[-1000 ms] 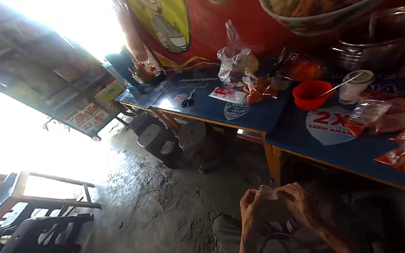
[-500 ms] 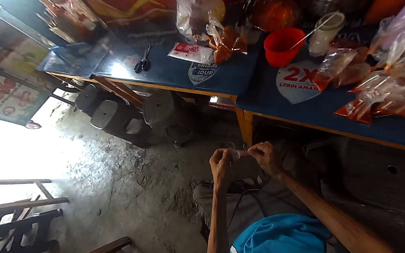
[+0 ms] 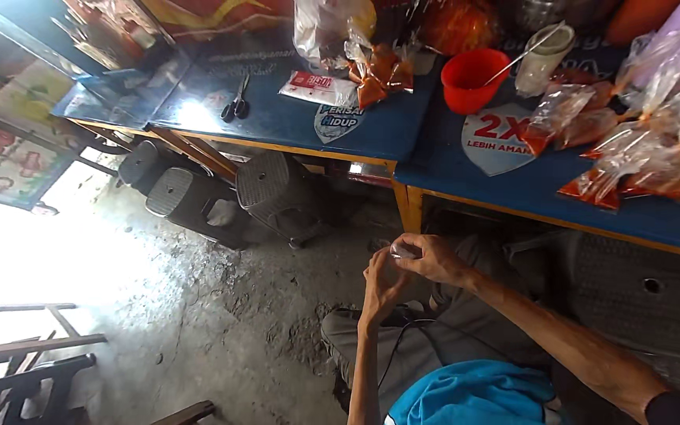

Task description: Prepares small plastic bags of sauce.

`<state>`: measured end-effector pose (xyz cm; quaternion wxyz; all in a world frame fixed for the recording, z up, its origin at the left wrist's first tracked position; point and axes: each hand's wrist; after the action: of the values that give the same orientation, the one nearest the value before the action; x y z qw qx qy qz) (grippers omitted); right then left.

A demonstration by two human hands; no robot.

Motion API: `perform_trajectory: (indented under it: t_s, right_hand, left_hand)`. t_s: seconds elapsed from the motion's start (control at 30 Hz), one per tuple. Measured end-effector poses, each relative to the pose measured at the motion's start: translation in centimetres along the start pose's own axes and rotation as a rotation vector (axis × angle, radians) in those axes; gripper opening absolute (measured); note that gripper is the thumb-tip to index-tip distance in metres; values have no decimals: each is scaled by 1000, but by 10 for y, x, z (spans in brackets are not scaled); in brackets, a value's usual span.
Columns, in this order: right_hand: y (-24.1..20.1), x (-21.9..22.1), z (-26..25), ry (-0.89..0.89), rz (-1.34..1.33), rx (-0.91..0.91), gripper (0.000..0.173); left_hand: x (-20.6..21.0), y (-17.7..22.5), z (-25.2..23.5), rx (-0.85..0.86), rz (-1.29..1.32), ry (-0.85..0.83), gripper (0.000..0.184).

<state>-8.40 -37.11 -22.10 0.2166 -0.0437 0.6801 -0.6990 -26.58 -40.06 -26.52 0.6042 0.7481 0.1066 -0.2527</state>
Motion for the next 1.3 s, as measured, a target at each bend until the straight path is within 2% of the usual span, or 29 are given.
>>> perform_trajectory:
  t_s: [0.1,0.17,0.33,0.53,0.63,0.67,0.77,0.9,1.0,1.1,1.17,1.23,1.3]
  right_hand:
    - [-17,-6,-4,-40,45,38,28]
    - [-28,-17,-6,-57,87,73,25]
    - [-43,-40,-7,-13,103,72,15]
    - [-51,-42,-3,18,145,20,18]
    - [-52,-38,-2,64,221,-96,13]
    - [-52,-37,-3,68,249,-136,13]
    - [-54,-28,-4,-9,293,-153,15]
    - [-55,-22,-7,-21,318,-164,15]
    - [-51,-23,-7,-35,377,-167,15]
    - [-48,-27,-6,-55,496,-137,17]
    - [-48,-29,-4,-54,540,-112,18]
    - [-48,-30,-2,-3,526,-140,18]
    - [-51,-30,-1,38,454,-156,19]
  left_hand:
    - [15,1,-1,103,-179,136,17]
    - [18,2,-4,157,-276,192,12]
    - [16,0,-9,172,-328,244,16]
    - [11,4,-10,147,-323,208,17]
    - [-4,11,-8,157,-216,178,40]
    - [-9,15,-10,162,-181,200,41]
    - [-16,30,-16,153,-137,292,32]
    - [-21,37,-23,136,-117,286,24]
    - [-23,43,-26,106,-230,270,18]
    - [-23,56,-29,94,-452,336,16]
    - [-24,58,-30,113,-500,360,17]
    - [-25,53,-31,150,-396,344,20]
    - [-29,41,-31,183,-136,262,28]
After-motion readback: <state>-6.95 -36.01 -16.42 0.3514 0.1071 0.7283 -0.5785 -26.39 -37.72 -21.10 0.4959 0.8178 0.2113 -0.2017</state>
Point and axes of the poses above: each hand's wrist, its own z-axis away from the middle knuckle, its own x-axis out of the palm, y = z × x, and after that the axes turned 7 degrees about -z, right-handed
